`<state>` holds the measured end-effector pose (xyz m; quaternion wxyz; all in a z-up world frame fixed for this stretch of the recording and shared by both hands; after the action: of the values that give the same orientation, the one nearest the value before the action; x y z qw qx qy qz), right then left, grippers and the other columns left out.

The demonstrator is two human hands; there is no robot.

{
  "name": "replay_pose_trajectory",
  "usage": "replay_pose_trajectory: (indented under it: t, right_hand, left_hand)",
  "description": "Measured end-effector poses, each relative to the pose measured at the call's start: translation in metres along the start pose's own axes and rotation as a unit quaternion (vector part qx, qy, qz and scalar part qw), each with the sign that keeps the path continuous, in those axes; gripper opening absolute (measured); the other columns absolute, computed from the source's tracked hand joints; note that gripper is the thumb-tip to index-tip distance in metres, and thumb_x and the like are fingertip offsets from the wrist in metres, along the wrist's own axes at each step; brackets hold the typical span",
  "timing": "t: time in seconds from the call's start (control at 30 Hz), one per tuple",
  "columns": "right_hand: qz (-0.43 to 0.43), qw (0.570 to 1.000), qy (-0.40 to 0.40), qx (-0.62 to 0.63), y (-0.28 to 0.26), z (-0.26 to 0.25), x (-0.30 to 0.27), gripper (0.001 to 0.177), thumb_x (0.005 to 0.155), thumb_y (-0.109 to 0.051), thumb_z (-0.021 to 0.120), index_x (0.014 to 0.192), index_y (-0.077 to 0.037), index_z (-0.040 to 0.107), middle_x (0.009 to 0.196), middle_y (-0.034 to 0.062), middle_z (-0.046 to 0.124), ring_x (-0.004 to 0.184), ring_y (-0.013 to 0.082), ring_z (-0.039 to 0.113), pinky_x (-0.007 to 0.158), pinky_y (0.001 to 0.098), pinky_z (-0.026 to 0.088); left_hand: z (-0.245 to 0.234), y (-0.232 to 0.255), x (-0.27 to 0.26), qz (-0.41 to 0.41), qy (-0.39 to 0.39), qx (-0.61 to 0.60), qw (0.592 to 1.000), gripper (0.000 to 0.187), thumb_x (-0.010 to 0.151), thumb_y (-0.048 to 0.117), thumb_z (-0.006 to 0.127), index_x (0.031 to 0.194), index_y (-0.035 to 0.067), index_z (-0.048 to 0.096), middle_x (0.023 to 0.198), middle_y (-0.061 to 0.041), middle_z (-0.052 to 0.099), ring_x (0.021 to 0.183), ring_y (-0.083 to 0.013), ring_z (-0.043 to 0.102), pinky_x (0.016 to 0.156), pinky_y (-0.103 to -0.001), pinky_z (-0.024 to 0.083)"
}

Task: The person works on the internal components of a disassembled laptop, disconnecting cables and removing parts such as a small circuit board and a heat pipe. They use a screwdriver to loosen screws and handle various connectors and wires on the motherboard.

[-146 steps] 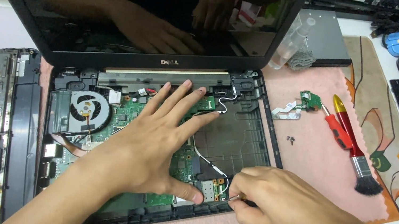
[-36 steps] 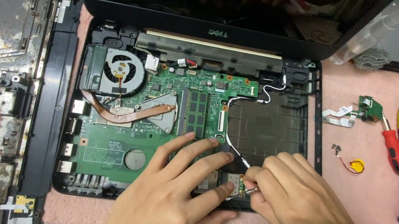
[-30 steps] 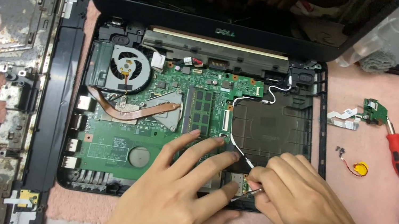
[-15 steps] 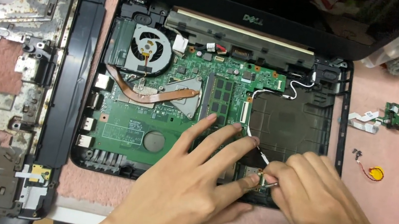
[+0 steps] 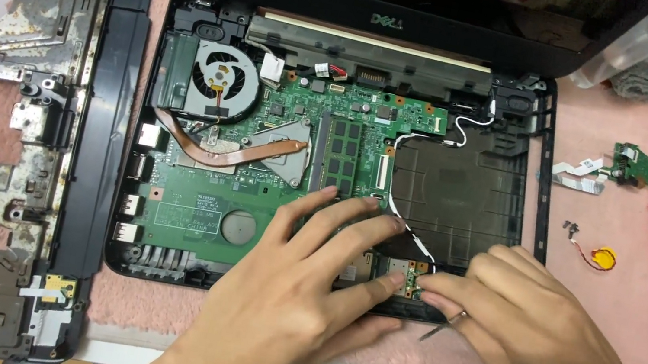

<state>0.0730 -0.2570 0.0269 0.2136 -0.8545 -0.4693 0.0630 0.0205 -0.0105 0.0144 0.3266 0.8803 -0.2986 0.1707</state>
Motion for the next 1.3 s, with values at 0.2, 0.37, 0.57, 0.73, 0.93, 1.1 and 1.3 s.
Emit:
replay_pose_trajectory:
  t: [0.2,0.37,0.57,0.73,0.93,1.1,1.3]
  right_hand:
    - [-0.019,0.999,-0.038,0.003,0.003,0.000,0.006,0.017,0.112,-0.009,0.063,0.123,-0.010,0.075,0.088,0.0034,0.056,0.078,0.0250,0.051,0.073,0.0400,0.045]
    - [-0.073,0.991,-0.060,-0.091,0.001,0.000,0.013,0.010,0.113,-0.012,0.068,0.121,-0.008,0.070,0.093,0.0052,0.059,0.079,0.0254,0.053,0.071,0.0417,0.043]
    - [-0.074,0.994,-0.049,-0.071,-0.001,-0.001,0.020,0.012,0.117,-0.007,0.057,0.119,-0.007,0.069,0.091,0.0061,0.057,0.077,0.0257,0.049,0.070,0.0435,0.039]
    - [-0.058,0.996,-0.055,-0.024,0.000,0.001,0.019,0.016,0.119,-0.007,0.054,0.115,-0.008,0.069,0.086,0.0049,0.051,0.076,0.0245,0.045,0.071,0.0423,0.039]
    - [-0.034,0.998,-0.056,0.010,0.002,0.006,0.014,0.017,0.113,0.004,0.055,0.118,-0.008,0.066,0.092,0.0059,0.051,0.081,0.0247,0.045,0.074,0.0390,0.039]
    - [-0.018,0.997,-0.053,0.045,0.006,0.006,0.016,0.017,0.109,0.005,0.062,0.119,-0.010,0.065,0.096,0.0056,0.058,0.088,0.0248,0.051,0.079,0.0391,0.041]
    - [0.058,0.997,0.032,0.049,0.008,-0.005,-0.001,0.011,0.108,-0.013,0.073,0.116,-0.011,0.079,0.085,0.0009,0.061,0.079,0.0187,0.056,0.078,0.0347,0.048]
  left_hand:
    - [-0.002,0.002,0.002,-0.011,0.004,-0.014,1.000,0.030,0.109,0.035,0.086,0.120,0.007,0.081,0.154,-0.023,0.065,0.143,-0.0460,0.063,0.122,-0.066,0.049]
    - [-0.002,0.002,0.004,-0.012,-0.009,-0.006,1.000,0.028,0.109,0.034,0.086,0.117,0.008,0.081,0.154,-0.023,0.065,0.144,-0.0468,0.063,0.123,-0.067,0.048]
    - [0.000,0.003,0.007,-0.017,-0.055,0.010,0.998,0.021,0.112,0.034,0.079,0.115,0.013,0.077,0.161,-0.026,0.061,0.153,-0.0524,0.056,0.130,-0.072,0.040]
    - [0.002,0.002,0.009,-0.007,-0.061,0.019,0.998,0.024,0.111,0.035,0.079,0.119,0.012,0.077,0.162,-0.028,0.060,0.156,-0.0549,0.052,0.133,-0.073,0.037]
    - [0.003,0.003,0.009,-0.006,-0.062,0.027,0.998,0.024,0.109,0.034,0.079,0.117,0.012,0.078,0.161,-0.029,0.061,0.158,-0.0566,0.050,0.133,-0.074,0.036]
    - [0.004,0.004,0.009,0.001,-0.051,0.029,0.998,0.024,0.107,0.035,0.079,0.108,0.011,0.075,0.158,-0.029,0.064,0.158,-0.0557,0.051,0.135,-0.073,0.033]
    - [-0.002,-0.001,0.002,-0.001,-0.031,-0.005,1.000,0.031,0.109,0.037,0.082,0.123,0.010,0.078,0.159,-0.026,0.062,0.156,-0.0511,0.054,0.127,-0.068,0.044]
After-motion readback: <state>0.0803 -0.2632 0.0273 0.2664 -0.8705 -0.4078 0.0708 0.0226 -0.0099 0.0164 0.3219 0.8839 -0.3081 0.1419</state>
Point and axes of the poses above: each hand's wrist, its own x-axis towards the middle knuckle, its own z-axis out of the palm, y = z × x, the point moved 3 cm from there along x, towards the middle knuckle
